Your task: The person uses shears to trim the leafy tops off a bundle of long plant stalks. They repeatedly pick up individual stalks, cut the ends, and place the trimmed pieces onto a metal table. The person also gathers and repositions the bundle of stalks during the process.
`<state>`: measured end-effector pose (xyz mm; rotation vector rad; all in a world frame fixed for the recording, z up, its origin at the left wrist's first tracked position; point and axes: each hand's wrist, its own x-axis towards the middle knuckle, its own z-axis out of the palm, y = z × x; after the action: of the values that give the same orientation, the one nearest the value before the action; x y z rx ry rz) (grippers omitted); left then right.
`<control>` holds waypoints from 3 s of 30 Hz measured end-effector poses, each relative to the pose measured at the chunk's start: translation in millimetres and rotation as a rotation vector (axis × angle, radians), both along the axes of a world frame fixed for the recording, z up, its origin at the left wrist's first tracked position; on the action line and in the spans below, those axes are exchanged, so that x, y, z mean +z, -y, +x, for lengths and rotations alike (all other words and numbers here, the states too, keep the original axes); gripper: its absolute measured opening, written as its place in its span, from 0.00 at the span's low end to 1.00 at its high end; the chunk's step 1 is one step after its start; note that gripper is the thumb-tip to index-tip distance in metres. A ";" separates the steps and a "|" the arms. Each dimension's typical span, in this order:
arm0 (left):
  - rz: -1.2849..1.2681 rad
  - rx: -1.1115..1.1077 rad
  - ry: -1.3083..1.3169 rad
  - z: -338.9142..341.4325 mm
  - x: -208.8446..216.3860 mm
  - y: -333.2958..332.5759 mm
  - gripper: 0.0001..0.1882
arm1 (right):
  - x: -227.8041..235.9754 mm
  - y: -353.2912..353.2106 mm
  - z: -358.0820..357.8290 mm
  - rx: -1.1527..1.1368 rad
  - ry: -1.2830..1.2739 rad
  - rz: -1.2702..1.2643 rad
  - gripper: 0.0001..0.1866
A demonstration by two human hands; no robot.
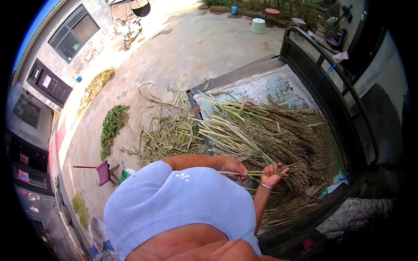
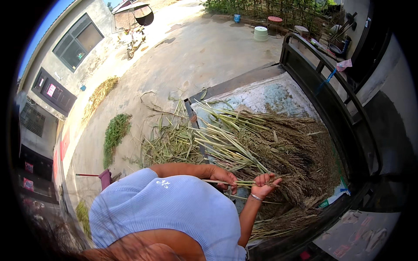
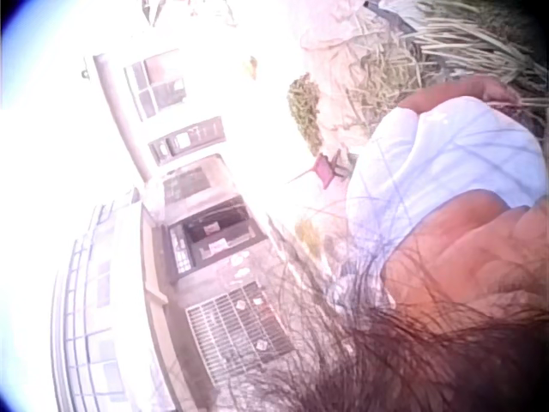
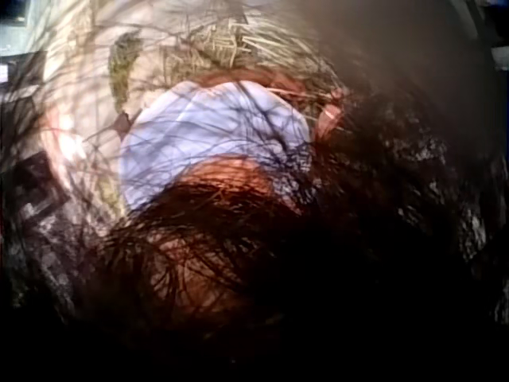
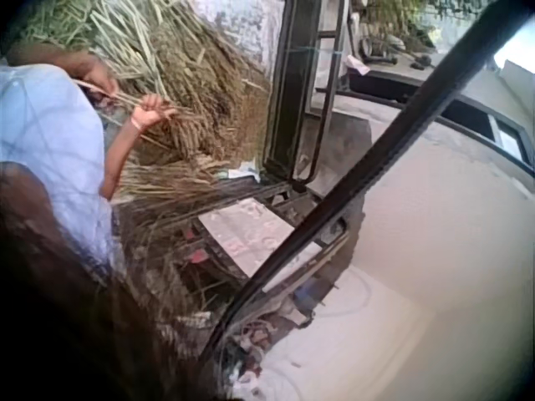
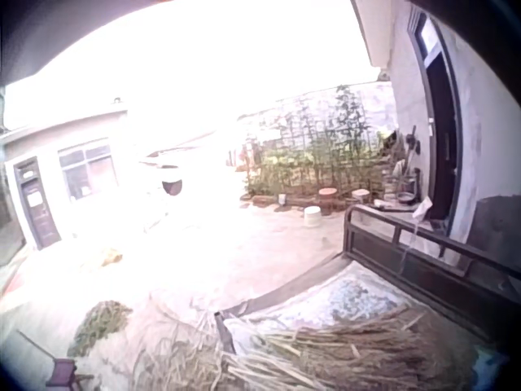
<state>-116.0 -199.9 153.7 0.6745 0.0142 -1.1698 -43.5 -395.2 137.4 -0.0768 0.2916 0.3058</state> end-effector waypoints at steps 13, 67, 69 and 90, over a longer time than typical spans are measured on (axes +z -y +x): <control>0.118 0.105 0.023 19.0 44.7 -28.2 0.17 | 27.8 -17.1 41.1 0.013 0.255 0.213 0.29; 1.565 -0.413 1.705 -8.9 22.0 -52.4 0.04 | -22.5 95.6 31.7 -0.595 -0.592 -0.641 0.25; 1.575 -0.538 1.613 -8.5 22.6 -47.1 0.06 | -16.0 91.5 34.8 -0.597 -0.615 -0.692 0.24; 1.412 -0.317 1.509 -1.1 4.1 -60.1 0.09 | 9.9 75.7 68.9 -0.530 -0.407 -0.718 0.22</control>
<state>-117.2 -139.8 157.8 2.7460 -0.6013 -0.5052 25.4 -471.0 147.4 -0.6387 0.7992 -0.3304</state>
